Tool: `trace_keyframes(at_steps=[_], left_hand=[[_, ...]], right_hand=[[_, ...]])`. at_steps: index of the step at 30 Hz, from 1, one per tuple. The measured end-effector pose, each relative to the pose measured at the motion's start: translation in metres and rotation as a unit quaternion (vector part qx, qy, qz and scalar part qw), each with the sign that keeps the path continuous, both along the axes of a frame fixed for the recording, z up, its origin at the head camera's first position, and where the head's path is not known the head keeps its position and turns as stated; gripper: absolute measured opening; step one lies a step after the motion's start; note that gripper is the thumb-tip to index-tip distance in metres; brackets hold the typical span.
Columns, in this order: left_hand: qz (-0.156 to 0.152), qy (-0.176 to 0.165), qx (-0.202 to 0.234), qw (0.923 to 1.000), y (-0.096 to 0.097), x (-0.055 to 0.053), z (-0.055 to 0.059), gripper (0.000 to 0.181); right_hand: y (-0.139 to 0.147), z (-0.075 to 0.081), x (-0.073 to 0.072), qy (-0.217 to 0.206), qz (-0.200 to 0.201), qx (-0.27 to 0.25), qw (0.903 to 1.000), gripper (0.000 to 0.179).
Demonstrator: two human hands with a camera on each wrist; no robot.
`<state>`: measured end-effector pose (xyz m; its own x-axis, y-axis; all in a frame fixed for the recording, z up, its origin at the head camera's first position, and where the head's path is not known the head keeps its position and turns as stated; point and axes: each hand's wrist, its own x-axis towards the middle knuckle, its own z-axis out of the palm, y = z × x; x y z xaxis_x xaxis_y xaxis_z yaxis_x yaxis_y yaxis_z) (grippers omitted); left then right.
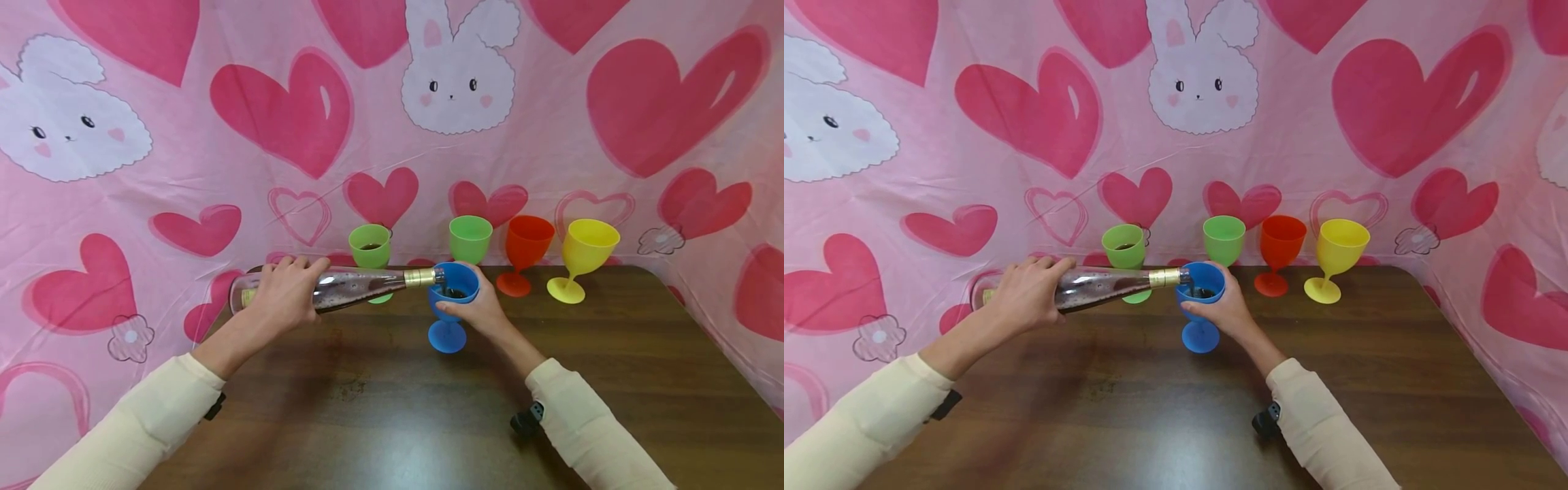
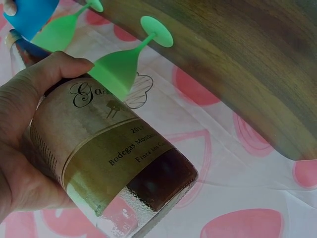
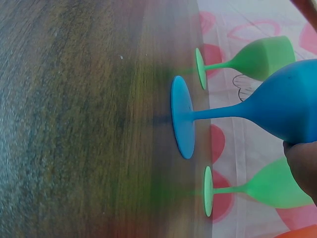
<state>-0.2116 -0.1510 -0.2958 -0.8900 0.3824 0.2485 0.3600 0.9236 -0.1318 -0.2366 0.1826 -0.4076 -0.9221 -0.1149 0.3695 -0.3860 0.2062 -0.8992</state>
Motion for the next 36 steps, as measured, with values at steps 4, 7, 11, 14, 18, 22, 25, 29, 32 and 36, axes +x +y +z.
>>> trace_keyframes(at_steps=[4, 7, 11, 14, 18, 22, 25, 29, 32, 36], left_hand=[[-0.001, 0.002, -0.002, 1.0, 0.0, 0.0, 0.0, 0.084], [-0.001, 0.002, -0.003, 1.0, 0.0, 0.0, 0.001, 0.085], [-0.001, 0.004, -0.003, 1.0, 0.0, 0.0, 0.001, 0.083], [-0.001, 0.005, 0.001, 1.0, 0.0, 0.0, 0.0, 0.083], [-0.003, 0.002, 0.01, 0.9999, -0.001, 0.0, -0.004, 0.084], [-0.008, -0.001, 0.023, 0.9997, -0.001, -0.001, -0.011, 0.086], [-0.01, -0.005, 0.034, 0.9993, 0.001, -0.001, -0.017, 0.089], [-0.01, -0.014, 0.051, 0.9986, 0.005, -0.002, -0.026, 0.092], [-0.009, -0.03, 0.068, 0.9972, 0.009, 0.0, -0.034, 0.095], [-0.009, -0.046, 0.092, 0.9946, 0.014, 0.002, -0.044, 0.096]], right_hand=[[0.0, 0.0, 0.0, -0.001, 0.002, -0.001, 1.0, 0.075], [0.0, 0.0, 0.0, -0.002, 0.002, -0.002, 1.0, 0.076], [0.0, 0.001, -0.001, -0.001, 0.007, -0.006, 1.0, 0.076], [0.0, 0.001, -0.001, -0.002, 0.007, -0.008, 0.9999, 0.077], [0.0, 0.002, -0.001, -0.004, 0.005, -0.007, 1.0, 0.077], [0.0, 0.001, -0.001, -0.004, 0.003, -0.005, 1.0, 0.077], [0.0, 0.001, -0.001, -0.001, -0.001, -0.003, 1.0, 0.077], [0.0, 0.002, 0.0, 0.003, -0.005, -0.005, 1.0, 0.077], [0.0, 0.002, 0.0, 0.007, -0.003, -0.009, 0.9999, 0.077], [-0.001, 0.002, 0.001, 0.01, -0.002, -0.014, 0.9999, 0.077]])
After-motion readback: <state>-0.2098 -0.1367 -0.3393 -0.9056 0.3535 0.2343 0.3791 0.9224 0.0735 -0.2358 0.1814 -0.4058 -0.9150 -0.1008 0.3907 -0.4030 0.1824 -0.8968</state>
